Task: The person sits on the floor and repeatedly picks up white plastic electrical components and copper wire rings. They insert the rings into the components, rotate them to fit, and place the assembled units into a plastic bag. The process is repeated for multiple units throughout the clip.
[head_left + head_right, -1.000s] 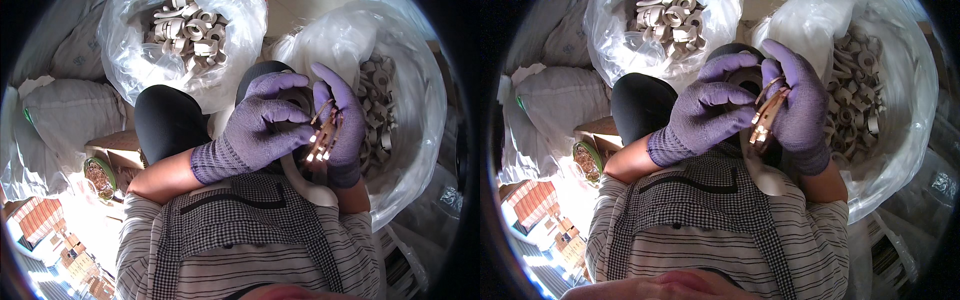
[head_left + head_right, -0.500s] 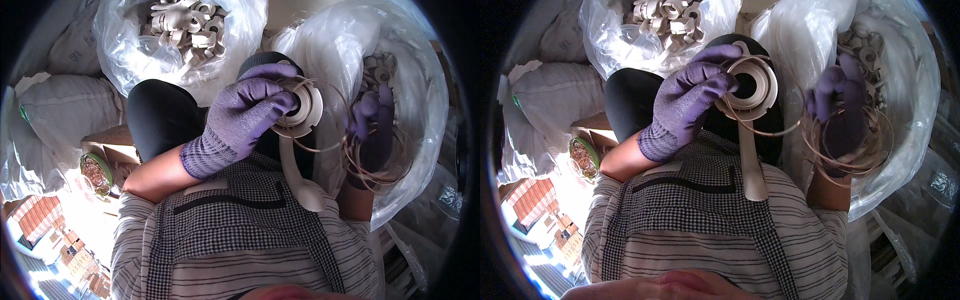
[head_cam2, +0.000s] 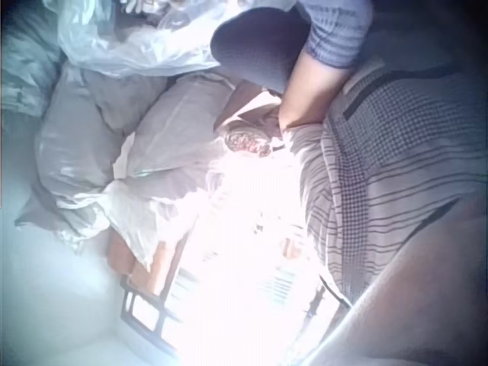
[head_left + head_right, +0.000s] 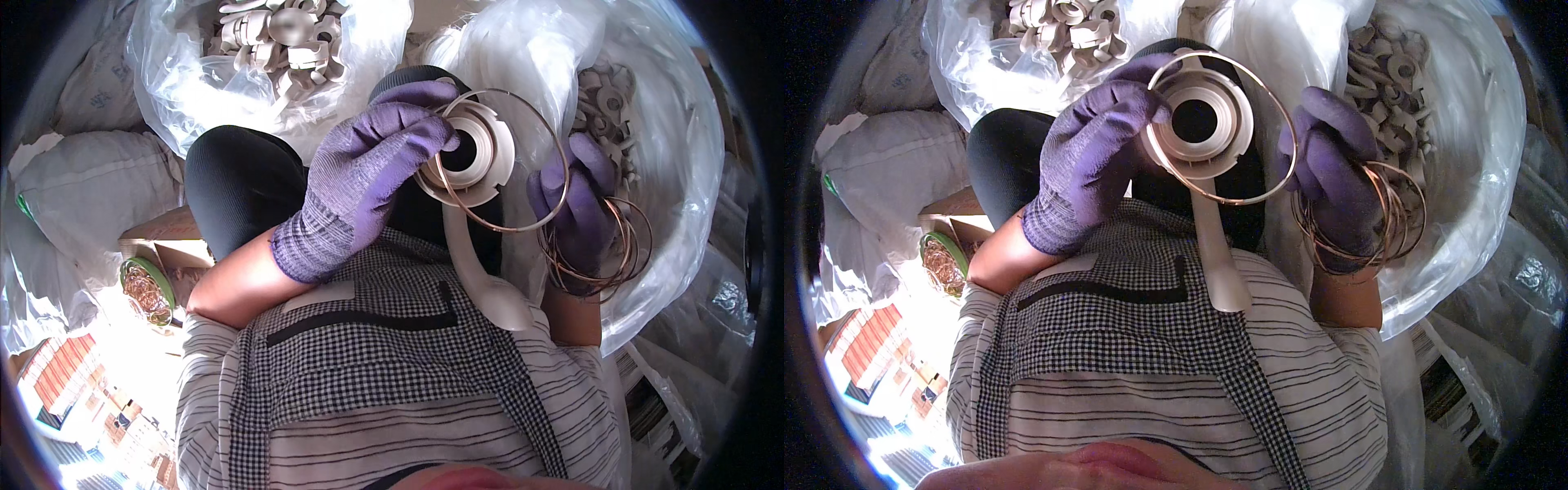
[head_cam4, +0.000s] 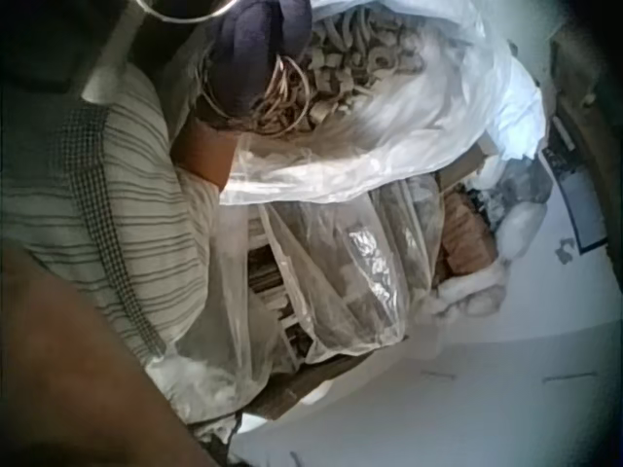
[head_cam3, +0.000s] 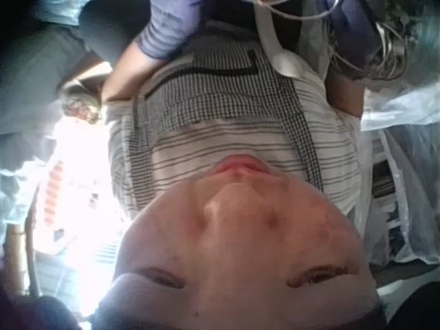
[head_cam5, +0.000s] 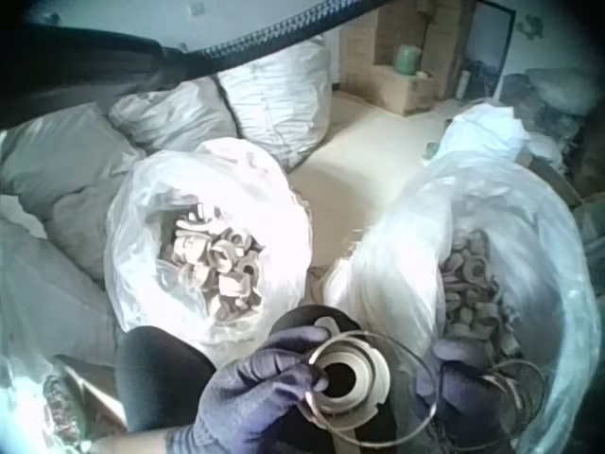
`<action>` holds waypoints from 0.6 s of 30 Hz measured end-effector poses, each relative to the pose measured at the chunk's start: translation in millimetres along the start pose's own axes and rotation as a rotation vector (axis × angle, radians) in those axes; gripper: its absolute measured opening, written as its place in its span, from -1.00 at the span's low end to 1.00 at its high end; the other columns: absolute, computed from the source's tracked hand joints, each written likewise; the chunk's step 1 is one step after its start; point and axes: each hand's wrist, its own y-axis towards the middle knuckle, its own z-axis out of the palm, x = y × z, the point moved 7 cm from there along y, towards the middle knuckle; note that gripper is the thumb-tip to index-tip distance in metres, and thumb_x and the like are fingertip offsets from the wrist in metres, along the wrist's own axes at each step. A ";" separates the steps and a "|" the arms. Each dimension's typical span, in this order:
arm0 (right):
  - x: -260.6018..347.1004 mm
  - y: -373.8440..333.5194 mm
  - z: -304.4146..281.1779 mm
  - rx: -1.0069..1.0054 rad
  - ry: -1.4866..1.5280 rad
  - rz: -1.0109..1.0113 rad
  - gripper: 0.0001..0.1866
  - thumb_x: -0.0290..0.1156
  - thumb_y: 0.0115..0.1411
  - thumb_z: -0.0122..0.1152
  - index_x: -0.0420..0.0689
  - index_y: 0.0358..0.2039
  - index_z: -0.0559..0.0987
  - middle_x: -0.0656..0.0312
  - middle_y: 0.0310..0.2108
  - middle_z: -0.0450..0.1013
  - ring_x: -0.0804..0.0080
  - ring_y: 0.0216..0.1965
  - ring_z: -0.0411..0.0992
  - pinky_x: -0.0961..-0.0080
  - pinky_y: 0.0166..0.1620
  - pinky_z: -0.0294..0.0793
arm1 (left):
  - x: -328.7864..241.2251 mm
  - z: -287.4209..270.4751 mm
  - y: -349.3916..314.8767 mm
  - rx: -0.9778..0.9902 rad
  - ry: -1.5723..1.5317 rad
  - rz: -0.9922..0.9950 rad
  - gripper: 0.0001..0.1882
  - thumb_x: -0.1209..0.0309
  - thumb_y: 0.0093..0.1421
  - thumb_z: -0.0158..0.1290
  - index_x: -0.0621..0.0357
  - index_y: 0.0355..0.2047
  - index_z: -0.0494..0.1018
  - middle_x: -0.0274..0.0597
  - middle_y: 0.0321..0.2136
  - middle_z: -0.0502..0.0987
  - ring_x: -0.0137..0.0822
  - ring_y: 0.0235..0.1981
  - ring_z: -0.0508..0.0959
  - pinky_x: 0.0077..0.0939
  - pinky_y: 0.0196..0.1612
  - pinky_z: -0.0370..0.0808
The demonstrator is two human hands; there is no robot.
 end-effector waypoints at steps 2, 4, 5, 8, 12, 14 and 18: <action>1.8 -4.9 -7.4 0.004 -0.249 -0.092 -0.61 -0.49 0.29 0.10 -0.22 0.13 0.49 0.16 -0.34 0.51 0.52 -0.47 0.43 0.53 -0.36 0.46 | -0.8 0.4 -0.4 0.023 0.076 0.016 -0.73 0.39 0.36 -0.03 0.34 -0.12 0.56 0.10 0.22 0.41 -0.13 0.22 0.45 -0.24 0.31 0.34; 8.1 -5.3 -1.4 -0.006 -0.421 -0.168 -0.63 -0.49 0.26 0.18 -0.22 0.08 0.53 0.09 -0.27 0.56 0.42 -0.33 0.52 0.48 -0.25 0.52 | -2.5 0.9 -1.7 0.021 0.139 0.010 -0.68 0.32 0.36 -0.06 0.36 -0.13 0.54 0.17 0.25 0.38 -0.06 0.25 0.41 -0.17 0.34 0.29; 12.8 -4.9 5.1 0.001 -0.425 -0.176 -0.65 -0.49 0.24 0.22 -0.22 0.05 0.55 0.06 -0.24 0.56 0.37 -0.26 0.54 0.45 -0.20 0.54 | -5.6 2.7 -3.1 0.009 0.160 -0.006 -0.68 0.33 0.36 -0.06 0.36 -0.13 0.54 0.17 0.24 0.38 -0.06 0.26 0.41 -0.17 0.34 0.27; 32.7 -5.1 20.5 0.050 -0.494 -0.342 -0.69 -0.52 0.19 0.32 -0.21 -0.04 0.61 0.01 -0.17 0.56 0.32 -0.17 0.55 0.45 -0.15 0.56 | -3.7 0.6 -4.9 0.028 0.140 -0.008 -0.69 0.32 0.36 -0.05 0.34 -0.13 0.54 0.14 0.25 0.38 -0.08 0.27 0.39 -0.15 0.36 0.24; 39.5 -10.3 27.2 0.084 -0.406 -0.381 -0.75 -0.55 0.19 0.34 -0.23 -0.09 0.64 0.00 -0.06 0.52 0.30 -0.16 0.53 0.49 -0.15 0.56 | 6.9 -1.7 -5.4 0.050 -0.078 0.036 -0.71 0.33 0.37 -0.01 0.32 -0.12 0.55 0.09 0.25 0.38 -0.13 0.29 0.37 -0.16 0.37 0.24; 39.9 -10.9 30.1 0.080 -0.383 -0.399 -0.75 -0.54 0.20 0.33 -0.24 -0.09 0.64 0.00 -0.06 0.52 0.32 -0.18 0.53 0.50 -0.17 0.55 | 5.7 -1.4 -4.8 0.062 -0.079 0.014 -0.71 0.32 0.37 0.00 0.31 -0.12 0.55 0.08 0.26 0.37 -0.14 0.28 0.38 -0.17 0.36 0.25; 41.3 -9.5 30.9 0.038 -0.574 -0.379 -0.76 -0.53 0.23 0.30 -0.23 -0.08 0.63 0.02 -0.11 0.53 0.40 -0.22 0.51 0.56 -0.23 0.51 | 7.0 -2.8 -3.8 0.059 -0.045 0.032 -0.71 0.31 0.38 0.00 0.30 -0.12 0.56 0.06 0.25 0.37 -0.14 0.26 0.40 -0.18 0.35 0.26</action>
